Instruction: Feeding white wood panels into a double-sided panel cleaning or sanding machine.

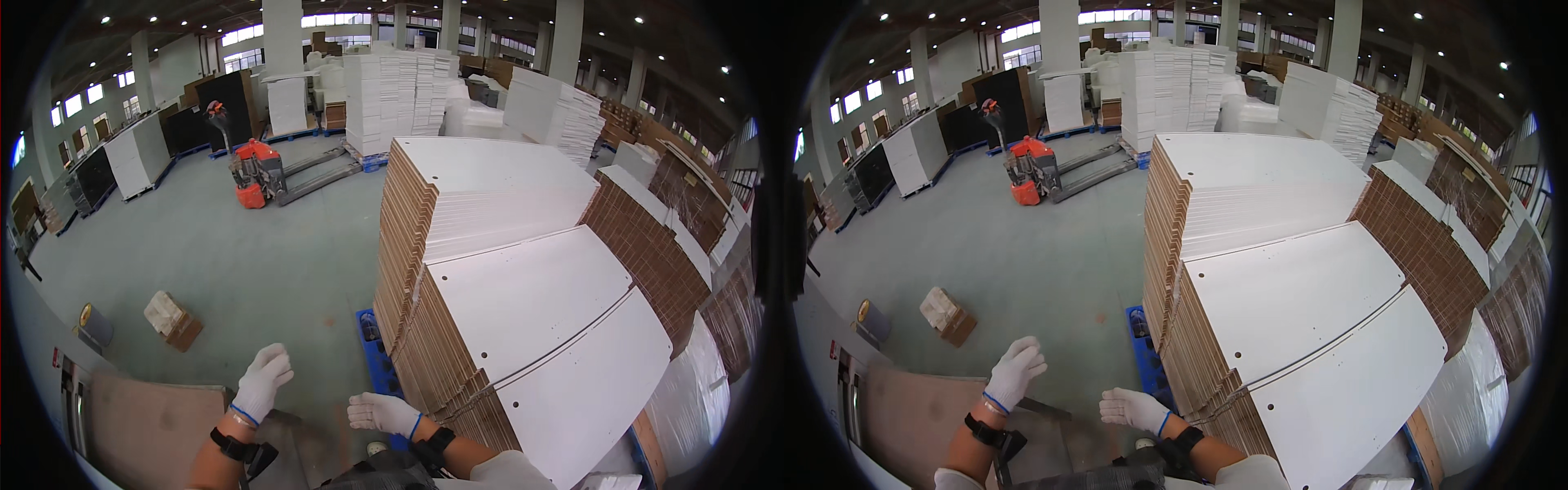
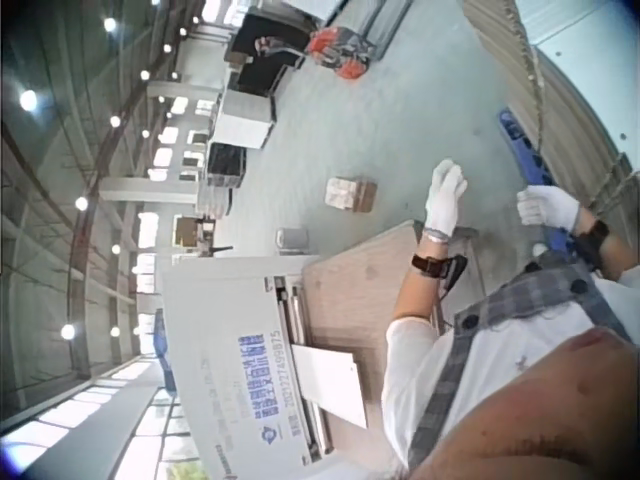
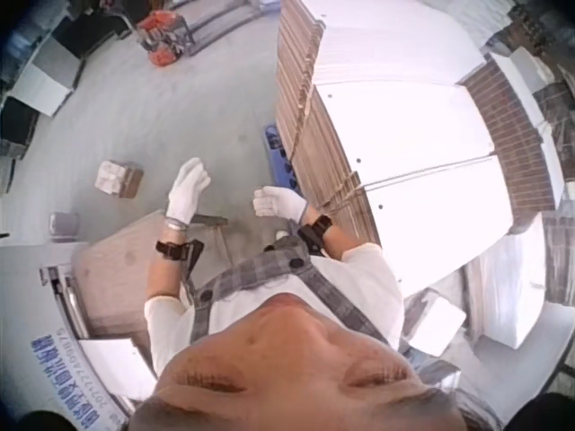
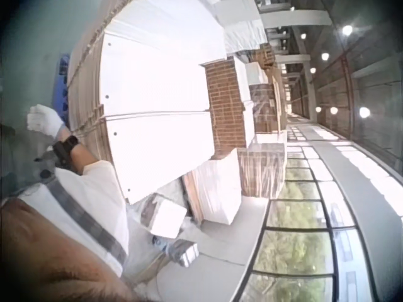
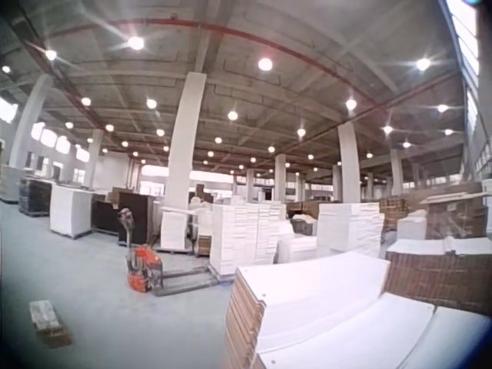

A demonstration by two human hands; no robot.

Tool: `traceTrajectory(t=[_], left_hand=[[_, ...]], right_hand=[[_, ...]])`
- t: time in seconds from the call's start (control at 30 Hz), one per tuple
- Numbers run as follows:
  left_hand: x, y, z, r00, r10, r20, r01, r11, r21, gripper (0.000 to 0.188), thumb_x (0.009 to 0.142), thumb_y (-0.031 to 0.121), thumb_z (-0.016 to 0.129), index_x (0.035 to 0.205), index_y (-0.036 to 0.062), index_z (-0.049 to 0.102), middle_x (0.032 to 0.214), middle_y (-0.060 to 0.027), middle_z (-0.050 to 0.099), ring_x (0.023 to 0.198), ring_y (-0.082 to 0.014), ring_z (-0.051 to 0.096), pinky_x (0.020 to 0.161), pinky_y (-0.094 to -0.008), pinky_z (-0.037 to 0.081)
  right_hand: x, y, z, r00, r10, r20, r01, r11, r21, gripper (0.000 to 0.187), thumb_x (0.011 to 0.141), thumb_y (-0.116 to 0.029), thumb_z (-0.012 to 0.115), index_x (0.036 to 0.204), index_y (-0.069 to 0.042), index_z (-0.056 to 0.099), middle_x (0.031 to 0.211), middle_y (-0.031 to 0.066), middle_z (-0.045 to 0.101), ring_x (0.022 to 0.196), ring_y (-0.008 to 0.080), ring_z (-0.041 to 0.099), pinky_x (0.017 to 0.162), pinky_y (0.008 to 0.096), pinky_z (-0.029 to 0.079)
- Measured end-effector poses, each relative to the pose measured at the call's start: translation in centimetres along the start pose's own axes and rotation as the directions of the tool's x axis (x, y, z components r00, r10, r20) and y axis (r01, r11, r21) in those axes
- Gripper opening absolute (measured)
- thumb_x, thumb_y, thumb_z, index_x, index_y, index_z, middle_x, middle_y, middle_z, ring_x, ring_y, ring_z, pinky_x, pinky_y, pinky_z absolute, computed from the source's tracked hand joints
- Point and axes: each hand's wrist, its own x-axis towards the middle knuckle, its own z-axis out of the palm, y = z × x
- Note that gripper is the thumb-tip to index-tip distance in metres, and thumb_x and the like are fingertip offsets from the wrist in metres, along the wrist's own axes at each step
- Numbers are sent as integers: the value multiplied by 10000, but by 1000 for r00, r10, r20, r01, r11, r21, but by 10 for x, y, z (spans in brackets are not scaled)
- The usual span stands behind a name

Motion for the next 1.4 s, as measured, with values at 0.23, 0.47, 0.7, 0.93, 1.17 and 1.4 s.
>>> traceTrajectory(t=[0.23, 0.47, 0.7, 0.93, 1.17, 1.4], left_hand=[[147, 87, 191, 838, 369, 402, -521, 322, 791, 724, 765, 543, 607, 1294, 74, 452, 1399, -179, 357, 1289, -348, 337, 1039, -402, 323], [229, 148, 325, 687, 400, 606, -576, -209, 790, 691, 730, 489, 621, 1282, 99, 477, 1320, -147, 447, 1197, -358, 400, 1002, -393, 366], [236, 161, 369, 778, 253, 575, -477, -358, 803, 550, 725, 453, 590, 1144, 98, 571, 1121, -114, 555, 1096, -287, 500, 886, -368, 467], [220, 159, 362, 745, 252, 617, -462, -473, 750, 403, 777, 317, 574, 1116, 98, 572, 1115, -111, 560, 1056, -286, 529, 1032, -499, 281], [157, 134, 263, 663, 289, 691, -444, -591, 673, 366, 770, 139, 509, 1124, 52, 538, 1003, -139, 581, 987, -307, 544, 1060, -540, 200], [49, 137, 120, 536, 439, 721, -449, -575, 684, 463, 640, 61, 547, 1101, 27, 525, 880, -150, 536, 838, -339, 532, 988, -547, 345]], right_hand=[[-55, -9, -44, 986, -163, -32, 166, 980, 111, 357, 939, -228, 479, 1167, 48, 480, 1126, 208, 556, 1044, 341, 555, 955, 457, 439], [-98, -3, -44, 912, -393, -120, 411, 880, 238, 285, 936, -241, 492, 1081, -2, 549, 937, 144, 631, 864, 260, 614, 788, 393, 508], [-101, -2, -64, 862, -501, -80, 496, 796, 347, 302, 935, -254, 475, 1085, -2, 544, 985, 179, 633, 929, 308, 606, 853, 451, 488], [-90, -11, -44, 878, -464, -116, 477, 831, 287, 292, 934, -255, 472, 1060, -8, 561, 987, 162, 634, 930, 308, 600, 870, 447, 467], [-54, -46, -17, 927, -374, -33, 375, 919, 119, 364, 934, -233, 492, 1177, 37, 479, 1096, 196, 573, 1030, 316, 564, 949, 445, 444], [-15, -146, 39, 772, -595, 222, 595, 800, 75, 324, 915, -259, 523, 1119, -7, 515, 1053, 168, 601, 964, 290, 599, 903, 454, 470]])
